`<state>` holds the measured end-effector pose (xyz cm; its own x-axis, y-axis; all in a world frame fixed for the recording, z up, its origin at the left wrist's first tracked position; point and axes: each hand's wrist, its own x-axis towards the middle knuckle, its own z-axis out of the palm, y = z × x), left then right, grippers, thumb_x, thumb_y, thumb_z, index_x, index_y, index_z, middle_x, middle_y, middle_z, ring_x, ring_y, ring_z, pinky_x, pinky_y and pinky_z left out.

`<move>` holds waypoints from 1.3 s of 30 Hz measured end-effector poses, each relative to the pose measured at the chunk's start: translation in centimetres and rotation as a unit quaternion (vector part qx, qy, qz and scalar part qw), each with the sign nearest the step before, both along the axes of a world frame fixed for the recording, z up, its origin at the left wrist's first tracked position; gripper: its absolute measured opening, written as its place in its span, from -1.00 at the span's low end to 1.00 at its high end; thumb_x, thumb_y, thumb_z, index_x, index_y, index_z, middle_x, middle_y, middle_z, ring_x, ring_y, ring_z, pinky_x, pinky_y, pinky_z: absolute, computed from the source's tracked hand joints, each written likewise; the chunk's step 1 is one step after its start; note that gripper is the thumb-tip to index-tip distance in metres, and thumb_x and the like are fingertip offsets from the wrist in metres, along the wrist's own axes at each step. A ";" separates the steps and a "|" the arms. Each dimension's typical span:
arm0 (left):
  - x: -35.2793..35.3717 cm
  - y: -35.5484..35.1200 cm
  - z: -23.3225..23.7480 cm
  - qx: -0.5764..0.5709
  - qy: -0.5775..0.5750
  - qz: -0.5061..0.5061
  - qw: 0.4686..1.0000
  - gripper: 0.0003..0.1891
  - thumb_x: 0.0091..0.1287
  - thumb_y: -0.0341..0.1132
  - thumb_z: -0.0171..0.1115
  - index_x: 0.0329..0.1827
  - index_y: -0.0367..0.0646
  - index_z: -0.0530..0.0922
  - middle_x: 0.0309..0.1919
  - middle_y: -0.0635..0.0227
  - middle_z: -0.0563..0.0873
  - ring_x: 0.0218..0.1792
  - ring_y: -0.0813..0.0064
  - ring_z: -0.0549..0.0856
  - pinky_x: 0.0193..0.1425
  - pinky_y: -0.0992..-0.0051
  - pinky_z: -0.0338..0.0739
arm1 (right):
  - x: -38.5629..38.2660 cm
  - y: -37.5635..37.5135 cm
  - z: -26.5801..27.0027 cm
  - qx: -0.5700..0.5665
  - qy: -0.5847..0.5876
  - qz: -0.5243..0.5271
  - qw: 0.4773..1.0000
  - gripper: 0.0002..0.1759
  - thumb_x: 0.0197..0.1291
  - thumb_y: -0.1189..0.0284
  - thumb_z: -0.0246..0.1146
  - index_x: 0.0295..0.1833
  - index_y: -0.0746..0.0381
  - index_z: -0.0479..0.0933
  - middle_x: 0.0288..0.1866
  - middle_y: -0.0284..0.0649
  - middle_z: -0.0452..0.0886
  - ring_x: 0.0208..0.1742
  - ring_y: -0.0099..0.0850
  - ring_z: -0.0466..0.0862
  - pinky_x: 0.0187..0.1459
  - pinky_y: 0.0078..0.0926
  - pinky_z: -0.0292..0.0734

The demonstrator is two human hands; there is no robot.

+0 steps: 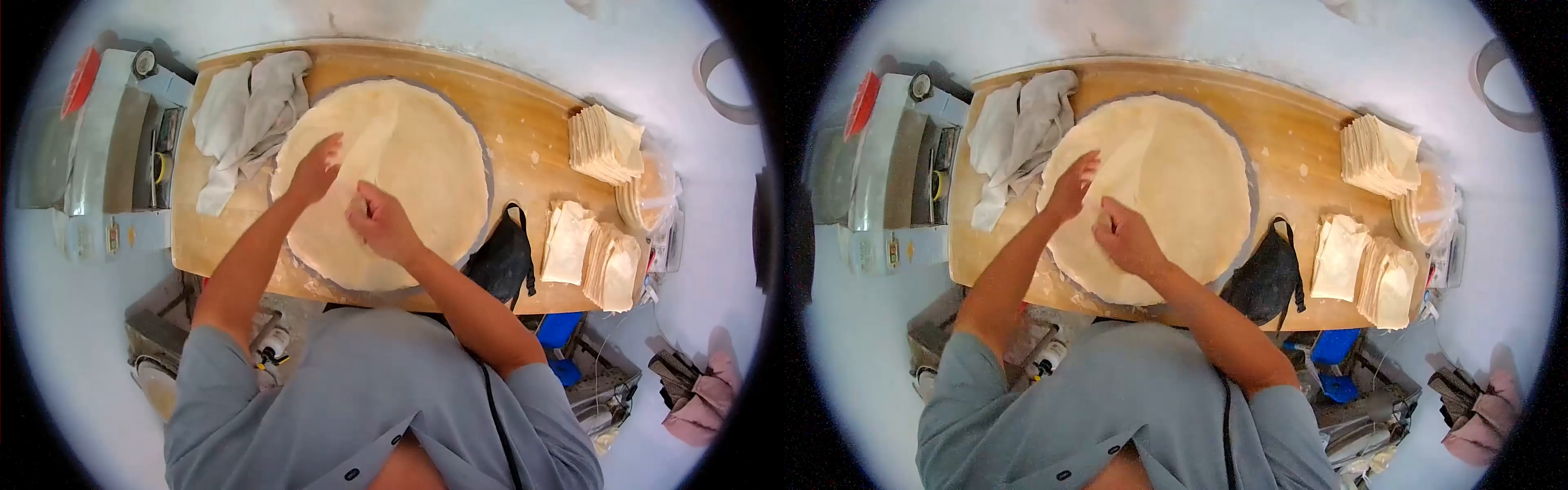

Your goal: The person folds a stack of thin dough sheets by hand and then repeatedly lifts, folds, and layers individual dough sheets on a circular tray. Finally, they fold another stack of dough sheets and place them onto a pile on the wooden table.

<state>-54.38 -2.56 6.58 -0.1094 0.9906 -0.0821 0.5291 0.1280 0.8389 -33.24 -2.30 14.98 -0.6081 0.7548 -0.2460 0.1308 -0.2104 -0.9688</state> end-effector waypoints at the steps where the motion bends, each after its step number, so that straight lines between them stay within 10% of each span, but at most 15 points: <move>1: -0.6 1.8 0.8 0.031 0.084 -0.048 0.995 -0.31 0.28 -0.56 0.16 0.51 0.01 0.26 0.36 0.19 0.46 0.31 0.24 0.50 0.34 0.32 0.45 | 0.0 -0.7 0.5 0.017 0.011 0.040 0.999 -0.84 0.27 0.49 0.17 -0.29 0.24 0.32 -0.53 -0.36 0.30 -0.46 -0.60 0.34 -0.42 -0.50 0.33; 11: -2.7 8.6 6.9 0.118 0.401 -0.440 0.795 -0.24 0.25 -0.70 0.02 0.55 0.05 0.22 0.52 0.34 0.28 0.53 0.23 0.24 0.66 0.24 0.09 | 1.0 -5.1 4.9 -0.005 0.027 0.240 0.970 -0.82 0.17 0.51 0.18 -0.20 0.28 0.30 -0.54 -0.14 0.19 -0.50 -0.35 0.23 -0.41 -0.38 0.30; 16: -0.2 8.0 5.0 0.062 0.166 -0.439 0.881 -0.52 0.29 -0.46 0.18 0.32 -0.07 0.49 0.36 0.24 0.49 0.44 0.18 0.37 0.59 0.18 0.15 | 0.7 -6.8 5.7 0.035 0.078 0.273 0.958 -0.80 0.21 0.48 0.21 -0.27 0.28 0.29 -0.59 -0.22 0.27 -0.56 -0.44 0.31 -0.46 -0.40 0.30; 22: 2.4 3.7 4.8 -0.200 0.367 -0.588 0.693 -0.44 0.20 0.06 0.30 0.16 -0.12 0.64 0.07 0.14 0.72 0.19 0.09 0.60 0.51 0.12 0.24 | 1.1 -8.9 6.7 0.090 0.151 0.307 0.935 -0.77 0.17 0.49 0.23 -0.30 0.30 0.27 -0.59 -0.13 0.31 -0.58 -0.32 0.36 -0.46 -0.35 0.33; 25: 0.5 1.8 8.0 -0.341 0.340 -0.515 0.709 -0.39 0.17 0.17 0.29 0.12 -0.13 0.66 -0.01 0.11 0.75 0.13 0.06 0.63 0.53 0.13 0.20 | 2.3 -9.2 8.0 0.078 0.155 0.343 0.923 -0.84 0.16 0.53 0.18 -0.23 0.30 0.32 -0.48 0.04 0.40 -0.43 0.01 0.46 -0.38 -0.21 0.39; 35: -6.5 -6.7 15.2 -0.254 0.315 -0.354 0.843 -0.52 0.11 -0.21 0.41 0.11 -0.17 0.62 0.06 0.11 0.67 0.17 0.05 0.57 0.32 0.12 0.40 | 5.0 -7.3 9.5 0.114 0.139 0.305 0.935 -0.79 0.25 0.43 0.27 -0.20 0.26 0.36 -0.50 -0.29 0.31 -0.47 -0.52 0.32 -0.42 -0.48 0.30; 39: -8.9 -9.9 19.6 -0.147 0.232 -0.177 0.945 -0.67 0.16 -0.37 0.29 0.01 -0.23 0.60 -0.24 0.15 0.71 -0.15 0.29 0.71 -0.06 0.32 0.57 | 6.2 -5.9 12.1 -0.080 0.138 0.307 0.938 -0.66 0.28 0.57 0.26 0.18 0.23 0.55 -0.14 -0.45 0.64 -0.18 -0.69 0.58 -0.18 -0.65 0.53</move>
<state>-63.31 -12.48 26.22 0.1319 0.9136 -0.3845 0.8843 0.0668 0.4621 -27.06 -8.24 27.13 -0.9734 0.2085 -0.0949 0.0231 -0.3228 -0.9462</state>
